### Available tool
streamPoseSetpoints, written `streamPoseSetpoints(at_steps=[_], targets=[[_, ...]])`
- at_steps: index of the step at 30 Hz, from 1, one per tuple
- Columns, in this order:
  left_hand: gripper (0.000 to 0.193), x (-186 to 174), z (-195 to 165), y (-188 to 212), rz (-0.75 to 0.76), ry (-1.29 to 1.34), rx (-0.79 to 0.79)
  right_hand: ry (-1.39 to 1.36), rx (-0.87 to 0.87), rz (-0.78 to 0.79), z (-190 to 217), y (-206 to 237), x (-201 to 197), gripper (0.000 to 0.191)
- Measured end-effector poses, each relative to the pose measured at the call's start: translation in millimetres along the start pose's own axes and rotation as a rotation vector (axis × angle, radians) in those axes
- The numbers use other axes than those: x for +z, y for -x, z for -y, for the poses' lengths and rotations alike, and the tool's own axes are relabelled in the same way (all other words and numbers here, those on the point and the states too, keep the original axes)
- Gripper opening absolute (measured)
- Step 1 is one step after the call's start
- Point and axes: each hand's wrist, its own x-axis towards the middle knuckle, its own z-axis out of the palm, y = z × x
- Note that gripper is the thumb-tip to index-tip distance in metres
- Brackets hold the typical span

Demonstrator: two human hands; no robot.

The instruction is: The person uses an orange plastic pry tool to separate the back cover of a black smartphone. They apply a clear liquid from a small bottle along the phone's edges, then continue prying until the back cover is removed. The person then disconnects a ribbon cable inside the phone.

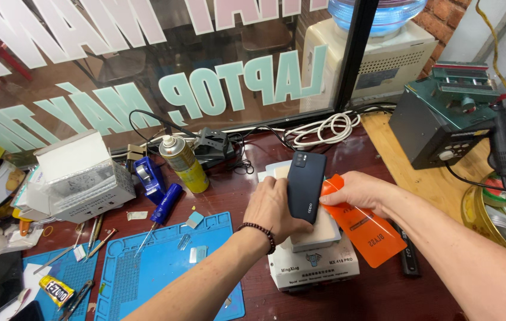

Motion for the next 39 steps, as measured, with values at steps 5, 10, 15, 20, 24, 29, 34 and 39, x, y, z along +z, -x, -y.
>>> streamPoseSetpoints(at_steps=[5, 10, 15, 20, 24, 29, 34, 39], targets=[[0.084, -2.0, 5.3, 13.9, 0.069, 0.091, -0.124, -0.147, -0.005, -0.003, -4.7, 9.0, 5.6, 0.018], [0.072, -3.1, 3.6, 6.9, 0.039, 0.063, -0.073, -0.124, -0.014, -0.039, -6.0, 6.9, 5.4, 0.019], [0.071, -5.3, 0.9, 3.3, 0.134, 0.009, -0.118, -0.123, -0.081, -0.074, -4.1, 0.9, 0.2, 0.019], [0.077, -1.3, -3.1, 8.7, 0.05, 0.042, -0.103, -0.043, -0.091, -0.153, 0.6, -10.3, -11.4, 0.019], [0.073, -4.8, -5.1, 9.6, 0.078, 0.025, -0.119, -0.011, -0.094, -0.166, 1.2, -19.5, -14.7, 0.018], [0.073, -5.0, -15.7, -1.9, 0.016, -0.055, -0.012, 0.041, -0.102, -0.157, 5.0, -25.5, -19.4, 0.022], [0.066, 4.2, -18.9, -18.4, 0.026, -0.025, 0.078, 0.012, -0.065, -0.152, 11.3, -32.0, -16.5, 0.023], [0.057, 12.2, -19.1, -20.1, 0.029, -0.032, 0.036, -0.062, -0.114, -0.082, 9.9, -38.2, -14.6, 0.019]])
